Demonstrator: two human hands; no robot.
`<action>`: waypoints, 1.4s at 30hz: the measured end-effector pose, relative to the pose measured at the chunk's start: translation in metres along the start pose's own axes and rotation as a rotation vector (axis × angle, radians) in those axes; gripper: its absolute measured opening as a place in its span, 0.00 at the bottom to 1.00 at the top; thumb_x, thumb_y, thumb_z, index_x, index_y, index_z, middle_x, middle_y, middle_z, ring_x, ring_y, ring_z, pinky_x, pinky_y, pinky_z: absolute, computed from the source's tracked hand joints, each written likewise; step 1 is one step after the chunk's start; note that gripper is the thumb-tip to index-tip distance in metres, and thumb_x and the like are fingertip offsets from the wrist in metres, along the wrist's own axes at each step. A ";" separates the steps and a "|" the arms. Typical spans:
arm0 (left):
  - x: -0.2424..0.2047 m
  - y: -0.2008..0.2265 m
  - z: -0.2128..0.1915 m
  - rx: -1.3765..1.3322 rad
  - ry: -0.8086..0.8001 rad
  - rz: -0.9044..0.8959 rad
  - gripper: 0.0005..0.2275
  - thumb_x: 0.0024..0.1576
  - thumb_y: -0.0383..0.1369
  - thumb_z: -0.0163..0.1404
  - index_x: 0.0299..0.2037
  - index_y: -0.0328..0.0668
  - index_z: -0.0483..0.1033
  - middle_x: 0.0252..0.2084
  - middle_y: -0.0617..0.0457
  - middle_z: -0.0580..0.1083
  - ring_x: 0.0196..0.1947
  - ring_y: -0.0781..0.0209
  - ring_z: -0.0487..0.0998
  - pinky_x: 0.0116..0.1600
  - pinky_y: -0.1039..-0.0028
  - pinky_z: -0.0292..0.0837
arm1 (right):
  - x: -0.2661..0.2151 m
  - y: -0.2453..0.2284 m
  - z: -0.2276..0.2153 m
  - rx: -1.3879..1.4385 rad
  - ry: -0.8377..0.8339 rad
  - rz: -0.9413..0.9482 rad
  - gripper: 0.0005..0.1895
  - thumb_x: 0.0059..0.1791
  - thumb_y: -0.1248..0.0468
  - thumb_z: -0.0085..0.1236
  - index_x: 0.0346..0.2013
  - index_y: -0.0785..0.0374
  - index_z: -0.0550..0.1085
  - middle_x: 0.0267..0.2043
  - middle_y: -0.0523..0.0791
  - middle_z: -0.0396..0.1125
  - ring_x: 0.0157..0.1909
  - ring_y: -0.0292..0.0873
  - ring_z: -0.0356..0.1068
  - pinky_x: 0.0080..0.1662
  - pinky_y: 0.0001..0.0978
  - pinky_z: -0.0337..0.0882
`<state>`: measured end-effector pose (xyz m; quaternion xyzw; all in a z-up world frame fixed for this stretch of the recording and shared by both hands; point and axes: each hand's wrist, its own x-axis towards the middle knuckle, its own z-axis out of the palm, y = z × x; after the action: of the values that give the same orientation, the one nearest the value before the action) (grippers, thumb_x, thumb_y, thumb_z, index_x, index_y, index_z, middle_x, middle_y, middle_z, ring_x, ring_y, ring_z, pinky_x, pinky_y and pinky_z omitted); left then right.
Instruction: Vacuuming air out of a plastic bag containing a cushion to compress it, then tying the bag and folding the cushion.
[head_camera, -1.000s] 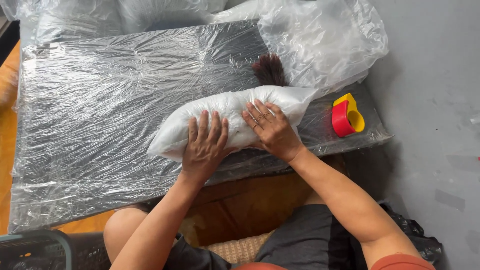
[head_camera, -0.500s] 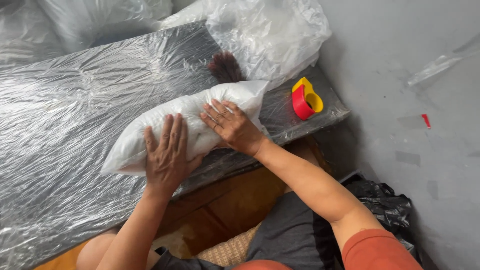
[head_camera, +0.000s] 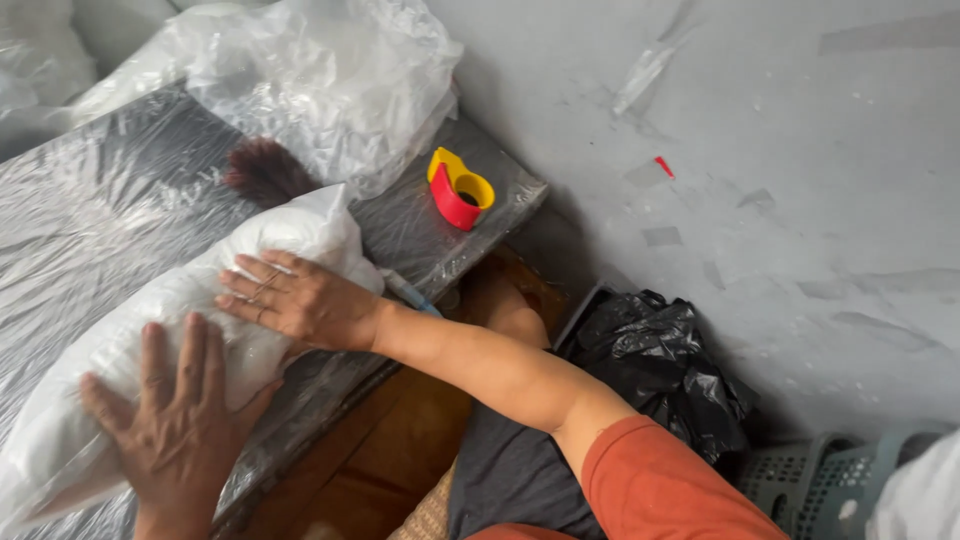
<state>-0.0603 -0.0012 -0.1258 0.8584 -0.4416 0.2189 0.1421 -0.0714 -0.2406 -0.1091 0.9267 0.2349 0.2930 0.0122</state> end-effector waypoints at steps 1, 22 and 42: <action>-0.004 -0.001 0.004 0.128 0.053 0.001 0.45 0.53 0.60 0.52 0.73 0.27 0.77 0.81 0.44 0.64 0.81 0.38 0.59 0.70 0.19 0.45 | 0.001 -0.001 0.001 -0.039 -0.012 0.000 0.26 0.53 0.61 0.61 0.66 0.54 0.70 0.71 0.44 0.63 0.74 0.46 0.63 0.75 0.45 0.59; -0.013 -0.007 0.014 0.459 0.096 0.138 0.35 0.58 0.57 0.59 0.71 0.45 0.82 0.77 0.40 0.67 0.78 0.36 0.66 0.79 0.47 0.70 | 0.014 -0.021 -0.104 -0.181 -0.593 0.012 0.60 0.62 0.17 0.74 0.79 0.46 0.43 0.83 0.42 0.35 0.84 0.44 0.31 0.78 0.54 0.28; -0.026 -0.024 0.063 0.006 0.306 0.206 0.41 0.56 0.39 0.73 0.76 0.25 0.67 0.72 0.18 0.62 0.69 0.13 0.68 0.69 0.29 0.74 | -0.562 0.144 -0.264 0.005 1.912 1.814 0.17 0.50 0.56 0.56 0.53 0.56 0.71 0.55 0.42 0.67 0.53 0.40 0.70 0.55 0.34 0.72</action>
<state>-0.0382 0.0030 -0.1949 0.7657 -0.4998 0.3616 0.1818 -0.5578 -0.6480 -0.1691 0.1826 -0.5496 0.7320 -0.3589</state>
